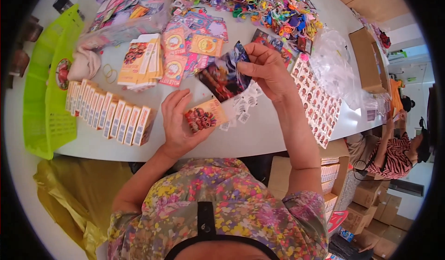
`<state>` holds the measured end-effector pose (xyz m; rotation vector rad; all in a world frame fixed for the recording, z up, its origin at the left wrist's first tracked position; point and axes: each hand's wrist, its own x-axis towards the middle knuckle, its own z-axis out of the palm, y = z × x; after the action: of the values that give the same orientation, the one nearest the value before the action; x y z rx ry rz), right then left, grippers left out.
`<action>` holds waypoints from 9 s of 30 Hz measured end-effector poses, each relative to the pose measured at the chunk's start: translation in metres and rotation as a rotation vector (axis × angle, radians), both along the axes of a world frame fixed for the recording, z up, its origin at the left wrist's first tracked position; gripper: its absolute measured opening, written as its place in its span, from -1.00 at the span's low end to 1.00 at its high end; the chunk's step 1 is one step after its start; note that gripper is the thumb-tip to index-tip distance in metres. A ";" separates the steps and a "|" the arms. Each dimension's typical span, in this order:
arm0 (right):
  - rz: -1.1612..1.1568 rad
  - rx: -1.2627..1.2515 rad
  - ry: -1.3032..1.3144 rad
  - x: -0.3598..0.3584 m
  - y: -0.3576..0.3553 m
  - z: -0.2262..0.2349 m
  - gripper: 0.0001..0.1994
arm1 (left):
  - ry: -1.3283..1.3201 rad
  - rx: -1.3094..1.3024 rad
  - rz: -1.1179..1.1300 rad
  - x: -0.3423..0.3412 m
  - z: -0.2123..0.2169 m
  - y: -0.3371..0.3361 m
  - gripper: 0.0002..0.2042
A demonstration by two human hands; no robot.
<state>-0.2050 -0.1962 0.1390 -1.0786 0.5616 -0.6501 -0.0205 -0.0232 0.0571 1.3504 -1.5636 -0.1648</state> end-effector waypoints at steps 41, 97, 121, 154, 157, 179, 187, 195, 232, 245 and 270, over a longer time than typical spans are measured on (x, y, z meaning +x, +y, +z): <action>-0.129 0.062 -0.207 -0.032 0.060 -0.009 -0.70 | 0.934 0.566 -0.419 -0.033 0.096 -0.025 -0.64; 0.095 -1.544 0.900 0.027 0.029 -0.026 -0.54 | 1.346 0.713 -0.177 0.000 0.029 -0.036 -0.85; -0.377 -0.616 0.797 0.023 -0.075 -0.008 -0.83 | -0.294 0.269 -0.102 0.009 -0.015 0.007 -0.37; -0.108 -1.192 0.820 -0.004 0.101 0.009 -0.84 | 0.204 0.135 0.013 -0.018 -0.023 0.007 -0.32; 0.016 -1.280 0.937 0.008 0.099 0.007 -0.88 | 0.170 0.081 0.015 -0.016 -0.025 0.007 -0.32; -0.025 -0.947 0.731 0.016 0.095 0.017 -0.82 | 0.290 0.175 -0.002 -0.016 -0.027 0.010 -0.32; -0.005 -1.126 0.862 0.024 0.104 0.002 -0.78 | 0.210 0.105 -0.034 -0.018 -0.026 0.012 -0.33; -0.105 -1.093 0.631 0.013 0.109 -0.015 -0.81 | 0.197 0.065 0.008 -0.018 -0.023 0.006 -0.33; -0.113 -0.340 0.319 -0.032 0.134 -0.078 -0.87 | 0.775 0.454 -0.264 -0.015 -0.004 0.036 -0.90; 0.140 -0.224 0.450 -0.035 0.112 -0.057 -0.92 | 0.801 0.737 -0.339 -0.003 0.010 0.026 -0.90; 0.076 -1.253 0.413 0.111 0.103 -0.090 -0.59 | -0.717 0.088 0.143 0.058 0.028 0.076 -0.81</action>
<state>-0.0945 -0.0930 0.0485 -2.4349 0.4300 -0.7098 0.0378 0.0526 0.0848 1.6923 -2.0434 0.3865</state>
